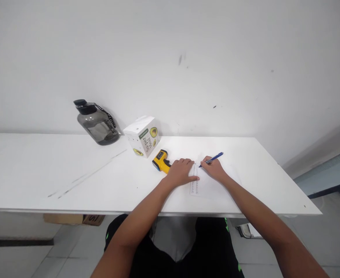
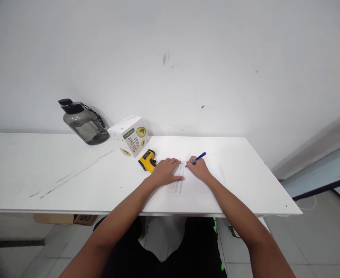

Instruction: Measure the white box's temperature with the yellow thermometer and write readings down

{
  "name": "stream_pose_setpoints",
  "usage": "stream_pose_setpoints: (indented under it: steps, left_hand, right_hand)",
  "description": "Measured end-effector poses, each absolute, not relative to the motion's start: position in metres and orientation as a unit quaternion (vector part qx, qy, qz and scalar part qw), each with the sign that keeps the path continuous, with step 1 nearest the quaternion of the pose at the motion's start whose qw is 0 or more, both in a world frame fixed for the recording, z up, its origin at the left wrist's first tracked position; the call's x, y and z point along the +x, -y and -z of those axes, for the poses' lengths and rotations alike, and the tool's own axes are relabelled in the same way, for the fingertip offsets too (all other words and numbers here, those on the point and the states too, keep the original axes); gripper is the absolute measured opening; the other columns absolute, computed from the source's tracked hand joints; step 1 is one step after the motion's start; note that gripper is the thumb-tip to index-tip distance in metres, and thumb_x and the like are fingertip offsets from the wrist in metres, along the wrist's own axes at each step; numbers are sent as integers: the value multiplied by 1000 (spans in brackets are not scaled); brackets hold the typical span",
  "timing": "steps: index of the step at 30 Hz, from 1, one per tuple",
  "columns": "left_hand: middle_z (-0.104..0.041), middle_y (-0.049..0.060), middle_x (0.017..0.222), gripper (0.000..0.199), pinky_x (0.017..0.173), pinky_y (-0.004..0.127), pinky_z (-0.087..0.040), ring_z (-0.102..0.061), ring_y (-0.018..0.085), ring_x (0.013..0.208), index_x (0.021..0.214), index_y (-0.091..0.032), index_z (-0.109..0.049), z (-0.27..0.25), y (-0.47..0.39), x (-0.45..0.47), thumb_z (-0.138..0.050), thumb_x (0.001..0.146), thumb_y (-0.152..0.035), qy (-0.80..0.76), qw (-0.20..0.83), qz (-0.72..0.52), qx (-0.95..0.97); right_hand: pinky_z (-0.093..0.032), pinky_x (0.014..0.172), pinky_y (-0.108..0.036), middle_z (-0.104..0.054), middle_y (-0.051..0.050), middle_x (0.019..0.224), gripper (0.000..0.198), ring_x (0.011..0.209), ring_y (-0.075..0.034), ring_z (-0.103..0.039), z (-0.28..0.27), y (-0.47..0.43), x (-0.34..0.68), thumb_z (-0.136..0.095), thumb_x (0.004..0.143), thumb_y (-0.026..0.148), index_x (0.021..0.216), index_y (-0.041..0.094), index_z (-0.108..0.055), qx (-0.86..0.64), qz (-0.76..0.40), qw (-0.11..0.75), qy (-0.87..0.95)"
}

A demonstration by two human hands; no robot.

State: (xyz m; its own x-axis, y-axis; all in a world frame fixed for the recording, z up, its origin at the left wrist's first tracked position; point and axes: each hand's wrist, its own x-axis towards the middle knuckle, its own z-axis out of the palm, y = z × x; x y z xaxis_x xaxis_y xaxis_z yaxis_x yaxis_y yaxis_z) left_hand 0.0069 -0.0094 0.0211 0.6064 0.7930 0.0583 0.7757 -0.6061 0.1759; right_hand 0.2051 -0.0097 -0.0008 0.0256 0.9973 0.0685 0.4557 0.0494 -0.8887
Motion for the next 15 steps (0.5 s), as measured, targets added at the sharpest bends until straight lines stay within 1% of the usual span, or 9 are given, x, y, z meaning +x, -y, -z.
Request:
stream_pose_setpoints:
  steps: [5,11,15]
  left_hand:
    - [-54,8,142,74,102,45,-42,-52,30,126,140,-23,-46,-22,10,7,-54,82,-69,-442,65,-61,893]
    - [-55,8,141,73,103,45,-41,-52,30,126,138,-24,-47,-22,10,7,-53,81,-70,-435,74,-62,895]
    - [-56,8,140,72,104,44,-40,-51,29,126,137,-25,-48,-21,9,7,-54,81,-70,-430,77,-62,898]
  right_hand:
    - [-37,57,-29,-52,2,56,22,59,-15,-47,1,9,206,-57,73,42,64,22,-56,-596,-338,396,611]
    - [-36,56,-29,-51,3,56,21,58,-15,-46,1,9,207,-57,73,40,62,22,-54,-597,-329,388,620]
    - [-37,58,-29,-53,2,58,21,60,-15,-47,1,9,208,-58,71,40,61,22,-56,-587,-336,380,631]
